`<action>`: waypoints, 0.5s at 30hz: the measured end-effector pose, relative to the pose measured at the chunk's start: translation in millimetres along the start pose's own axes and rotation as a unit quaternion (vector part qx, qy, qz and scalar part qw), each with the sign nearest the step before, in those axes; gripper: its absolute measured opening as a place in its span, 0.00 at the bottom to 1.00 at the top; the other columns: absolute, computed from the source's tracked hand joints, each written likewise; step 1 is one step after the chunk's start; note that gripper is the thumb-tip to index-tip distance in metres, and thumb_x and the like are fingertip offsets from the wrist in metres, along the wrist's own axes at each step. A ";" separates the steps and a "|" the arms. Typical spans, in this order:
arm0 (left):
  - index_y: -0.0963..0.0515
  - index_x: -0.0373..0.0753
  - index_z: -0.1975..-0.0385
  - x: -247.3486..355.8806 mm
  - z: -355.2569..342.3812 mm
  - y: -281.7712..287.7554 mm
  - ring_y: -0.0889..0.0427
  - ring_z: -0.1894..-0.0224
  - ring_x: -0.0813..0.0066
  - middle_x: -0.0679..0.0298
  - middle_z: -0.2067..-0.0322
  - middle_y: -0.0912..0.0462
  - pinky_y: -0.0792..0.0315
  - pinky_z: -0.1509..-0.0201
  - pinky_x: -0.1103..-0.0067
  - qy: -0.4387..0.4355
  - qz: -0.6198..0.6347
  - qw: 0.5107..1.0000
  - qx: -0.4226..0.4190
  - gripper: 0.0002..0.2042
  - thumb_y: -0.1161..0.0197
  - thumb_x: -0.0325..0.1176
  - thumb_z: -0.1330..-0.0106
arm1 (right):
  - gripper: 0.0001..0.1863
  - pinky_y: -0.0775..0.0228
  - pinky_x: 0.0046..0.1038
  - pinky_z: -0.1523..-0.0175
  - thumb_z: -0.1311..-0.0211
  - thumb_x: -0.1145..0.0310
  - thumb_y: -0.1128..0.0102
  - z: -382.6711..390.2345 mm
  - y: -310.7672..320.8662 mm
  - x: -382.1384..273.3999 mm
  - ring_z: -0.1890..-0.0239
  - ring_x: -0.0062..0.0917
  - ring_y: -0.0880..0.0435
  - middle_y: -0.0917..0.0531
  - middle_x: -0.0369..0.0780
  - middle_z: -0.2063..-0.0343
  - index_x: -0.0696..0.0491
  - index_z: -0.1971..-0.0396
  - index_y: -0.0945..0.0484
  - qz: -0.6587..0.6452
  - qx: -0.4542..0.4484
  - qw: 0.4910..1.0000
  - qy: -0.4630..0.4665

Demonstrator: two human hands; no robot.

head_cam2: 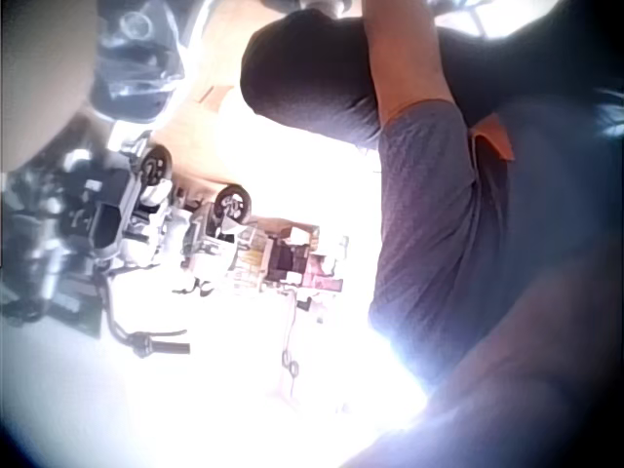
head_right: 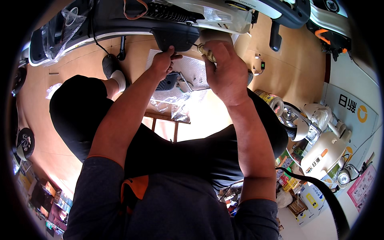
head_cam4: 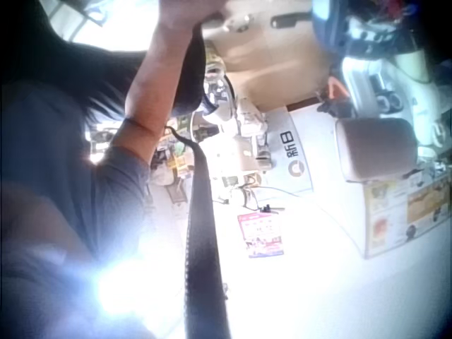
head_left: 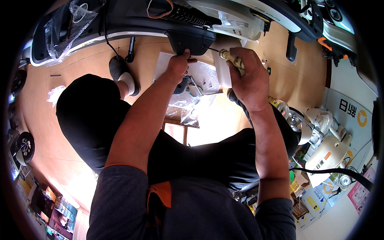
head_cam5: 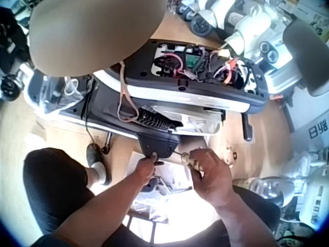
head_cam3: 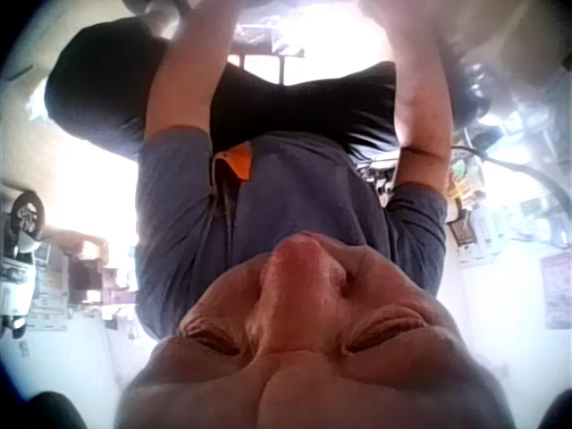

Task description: The person sits on the floor and uses a screwdriver to remove screws from a black plastic cover on a scooter. They then use red scissors to trim a small part of the cover.

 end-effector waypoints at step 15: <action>0.24 0.41 0.59 -1.1 -1.8 0.6 0.46 0.84 0.85 0.63 0.62 0.09 0.47 0.82 0.83 0.000 0.001 1.000 0.001 0.19 0.44 0.53 0.21 | 0.18 0.18 0.36 0.61 0.42 0.77 0.30 2.9 -0.5 -6.3 0.62 0.40 0.12 0.15 0.37 0.58 0.45 0.54 0.23 -0.001 0.004 1.000 0.028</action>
Point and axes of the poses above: each hand's wrist, its own z-axis away from the middle knuckle, its own y-axis out of the back of the hand, x = y × z, the point moved 10 cm from there along -z, towards the middle knuckle
